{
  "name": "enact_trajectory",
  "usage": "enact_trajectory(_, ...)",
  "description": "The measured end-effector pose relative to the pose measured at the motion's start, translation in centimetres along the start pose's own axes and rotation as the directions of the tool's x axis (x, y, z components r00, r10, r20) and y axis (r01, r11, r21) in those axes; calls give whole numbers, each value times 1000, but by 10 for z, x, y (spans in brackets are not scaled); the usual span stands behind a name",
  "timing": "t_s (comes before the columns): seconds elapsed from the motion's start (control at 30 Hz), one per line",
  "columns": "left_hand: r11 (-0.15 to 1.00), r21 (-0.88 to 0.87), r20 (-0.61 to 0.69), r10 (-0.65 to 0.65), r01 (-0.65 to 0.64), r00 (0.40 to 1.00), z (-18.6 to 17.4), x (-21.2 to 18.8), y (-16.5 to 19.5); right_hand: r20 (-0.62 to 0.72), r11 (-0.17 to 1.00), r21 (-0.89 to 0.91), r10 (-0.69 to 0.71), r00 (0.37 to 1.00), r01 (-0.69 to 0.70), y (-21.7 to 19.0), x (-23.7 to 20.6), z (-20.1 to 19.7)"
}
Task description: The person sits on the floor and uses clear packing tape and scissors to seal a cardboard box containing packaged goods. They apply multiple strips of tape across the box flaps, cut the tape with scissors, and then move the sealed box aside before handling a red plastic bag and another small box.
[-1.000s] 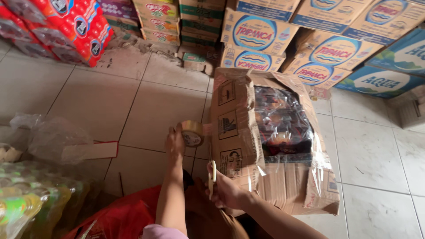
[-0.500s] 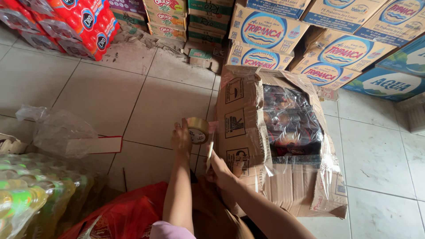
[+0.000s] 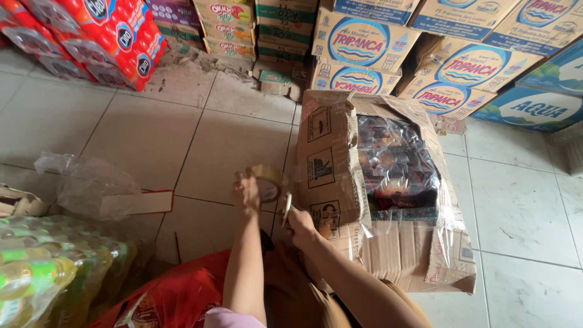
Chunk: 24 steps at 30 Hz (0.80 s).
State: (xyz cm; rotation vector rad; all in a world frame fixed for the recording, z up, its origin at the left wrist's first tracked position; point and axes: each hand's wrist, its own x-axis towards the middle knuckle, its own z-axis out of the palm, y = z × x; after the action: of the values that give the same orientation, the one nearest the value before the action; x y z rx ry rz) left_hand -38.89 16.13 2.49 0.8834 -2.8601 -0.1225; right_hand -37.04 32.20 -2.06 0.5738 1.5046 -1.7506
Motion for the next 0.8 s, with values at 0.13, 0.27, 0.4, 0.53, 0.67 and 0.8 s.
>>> enact_trajectory(0.13,992,-65,1,-110,110,994,-18,-16,-10,21,990,-38,133,991,-132,-3,-23,-5)
enact_trajectory(0.27,984,30,-101,-171,175,980,-34,-37,-25,118,964,-160,231,966,-211,-6,-76,-19)
enact_trajectory(0.4,963,-120,-129,-255,240,958,-67,-59,-41,416,977,-212,103,903,-14,-1,-157,-72)
enact_trajectory(0.53,955,-154,-1,-257,254,966,-116,-95,-48,403,405,-809,-145,903,426,-3,-242,-144)
enact_trajectory(0.67,951,-241,21,-195,194,981,-155,-151,-38,557,111,-809,-167,814,577,-6,-328,-214)
enact_trajectory(0.8,934,-349,-76,-105,72,992,-174,-205,-21,601,-87,-798,-31,799,597,-7,-408,-260)
